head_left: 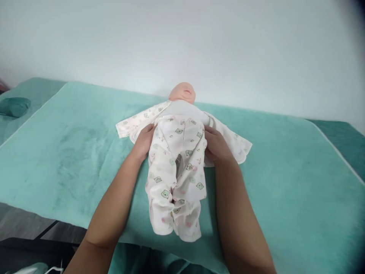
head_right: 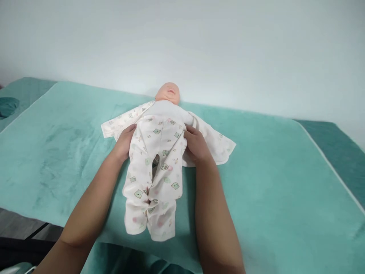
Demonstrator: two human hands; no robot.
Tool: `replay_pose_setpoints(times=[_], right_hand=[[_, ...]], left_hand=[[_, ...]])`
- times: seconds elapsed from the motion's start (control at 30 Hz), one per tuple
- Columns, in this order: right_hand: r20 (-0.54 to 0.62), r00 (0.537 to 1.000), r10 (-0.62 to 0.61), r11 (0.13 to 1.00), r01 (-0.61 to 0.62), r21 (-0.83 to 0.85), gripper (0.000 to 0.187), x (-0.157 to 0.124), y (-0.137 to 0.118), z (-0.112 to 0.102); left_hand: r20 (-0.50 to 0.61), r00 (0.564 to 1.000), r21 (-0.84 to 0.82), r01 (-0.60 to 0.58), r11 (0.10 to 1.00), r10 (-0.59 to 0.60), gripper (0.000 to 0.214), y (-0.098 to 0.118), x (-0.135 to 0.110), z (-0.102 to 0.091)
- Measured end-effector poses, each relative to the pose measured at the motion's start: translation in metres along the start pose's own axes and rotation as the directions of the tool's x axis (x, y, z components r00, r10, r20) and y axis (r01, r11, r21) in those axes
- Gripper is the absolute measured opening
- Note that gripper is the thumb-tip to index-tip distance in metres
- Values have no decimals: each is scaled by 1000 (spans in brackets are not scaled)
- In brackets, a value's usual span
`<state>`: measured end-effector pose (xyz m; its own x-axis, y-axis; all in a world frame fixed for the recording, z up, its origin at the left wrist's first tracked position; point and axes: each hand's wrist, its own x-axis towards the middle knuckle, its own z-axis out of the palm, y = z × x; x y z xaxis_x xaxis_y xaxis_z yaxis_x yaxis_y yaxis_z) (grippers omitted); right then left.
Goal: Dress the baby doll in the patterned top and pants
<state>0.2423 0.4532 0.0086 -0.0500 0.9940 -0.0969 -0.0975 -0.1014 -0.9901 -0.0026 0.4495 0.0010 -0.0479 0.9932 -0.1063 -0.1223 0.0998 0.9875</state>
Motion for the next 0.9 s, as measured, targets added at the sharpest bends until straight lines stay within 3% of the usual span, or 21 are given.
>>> replay_pose_setpoints(times=[0.17,0.33,0.5,0.63,0.8,0.9], right_hand=[[-10,998,-65,997,65,45,44,2,5,4],[-16,994,-106,993,107,57,36,0,1,7],[-48,992,-113,984,119,135,27,-2,-1,7],[-81,994,-75,982,88,167,20,0,-4,7],[-104,991,-81,990,92,105,8,4,-5,8],[-99,990,-103,993,108,49,10,3,-6,7]], left_hand=[[70,996,-116,60,991,-52,32,5,-2,3],[90,996,-195,30,980,-13,30,13,-8,8],[10,1000,-146,4,989,-2,28,27,-21,10],[-7,1000,-120,18,993,-19,28,19,-15,5],[104,993,-222,80,972,-59,31,9,-5,-2],[200,978,-187,94,978,-56,39,13,-7,-7]])
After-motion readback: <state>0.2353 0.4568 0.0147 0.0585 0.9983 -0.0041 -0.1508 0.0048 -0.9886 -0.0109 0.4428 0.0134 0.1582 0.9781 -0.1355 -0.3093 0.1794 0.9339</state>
